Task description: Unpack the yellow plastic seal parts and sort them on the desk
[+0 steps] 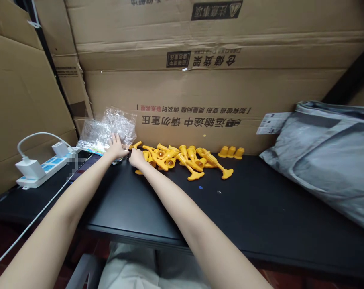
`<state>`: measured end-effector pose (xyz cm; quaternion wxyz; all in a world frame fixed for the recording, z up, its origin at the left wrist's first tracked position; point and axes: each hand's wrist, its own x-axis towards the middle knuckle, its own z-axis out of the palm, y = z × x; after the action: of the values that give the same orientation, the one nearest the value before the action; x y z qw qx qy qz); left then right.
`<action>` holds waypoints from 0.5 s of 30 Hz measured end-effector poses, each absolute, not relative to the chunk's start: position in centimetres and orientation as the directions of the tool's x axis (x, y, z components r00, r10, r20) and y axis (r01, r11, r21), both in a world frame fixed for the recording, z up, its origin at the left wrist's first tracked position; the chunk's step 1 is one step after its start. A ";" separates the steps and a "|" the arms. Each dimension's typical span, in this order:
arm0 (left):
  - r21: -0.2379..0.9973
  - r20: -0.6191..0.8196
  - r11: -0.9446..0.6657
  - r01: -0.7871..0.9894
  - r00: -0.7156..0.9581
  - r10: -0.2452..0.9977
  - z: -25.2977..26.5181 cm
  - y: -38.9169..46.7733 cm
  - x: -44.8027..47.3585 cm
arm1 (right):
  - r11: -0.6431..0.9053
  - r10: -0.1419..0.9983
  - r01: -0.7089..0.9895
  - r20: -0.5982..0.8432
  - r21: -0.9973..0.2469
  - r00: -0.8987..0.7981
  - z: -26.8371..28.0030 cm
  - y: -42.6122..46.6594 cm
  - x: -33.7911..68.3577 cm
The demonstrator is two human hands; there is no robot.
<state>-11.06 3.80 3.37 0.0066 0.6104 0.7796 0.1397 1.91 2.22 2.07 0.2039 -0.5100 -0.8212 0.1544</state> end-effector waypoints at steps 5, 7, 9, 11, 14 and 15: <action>0.209 0.237 0.164 0.964 -0.212 0.948 2.7 4.5 -11.3 | 0.426 0.905 0.824 0.172 -0.374 -0.390 1.8 1.0 1.9; 0.195 0.244 0.170 0.966 -0.215 0.945 2.7 4.6 -11.6 | 0.441 0.897 0.827 0.179 -0.348 -0.404 1.6 0.8 1.8; 0.188 0.260 0.179 0.966 -0.225 0.939 2.8 4.6 -11.9 | 0.451 0.892 0.831 0.166 -0.326 -0.420 1.5 0.8 1.7; 0.181 0.289 0.177 0.967 -0.224 0.931 2.9 4.5 -12.3 | 0.459 0.888 0.831 0.145 -0.315 -0.435 1.5 1.0 1.7; 0.192 0.306 0.188 0.963 -0.240 0.921 3.1 4.2 -12.7 | 0.470 0.881 0.823 0.111 -0.321 -0.460 1.4 1.4 1.7; 0.203 0.296 0.199 0.959 -0.254 0.921 3.2 4.1 -12.7 | 0.474 0.878 0.819 0.097 -0.324 -0.469 1.4 1.5 1.8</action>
<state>-12.75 4.09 3.16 -0.0545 0.6082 0.7725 0.1743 1.75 1.53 1.42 0.1258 -0.4995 -0.8491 0.1170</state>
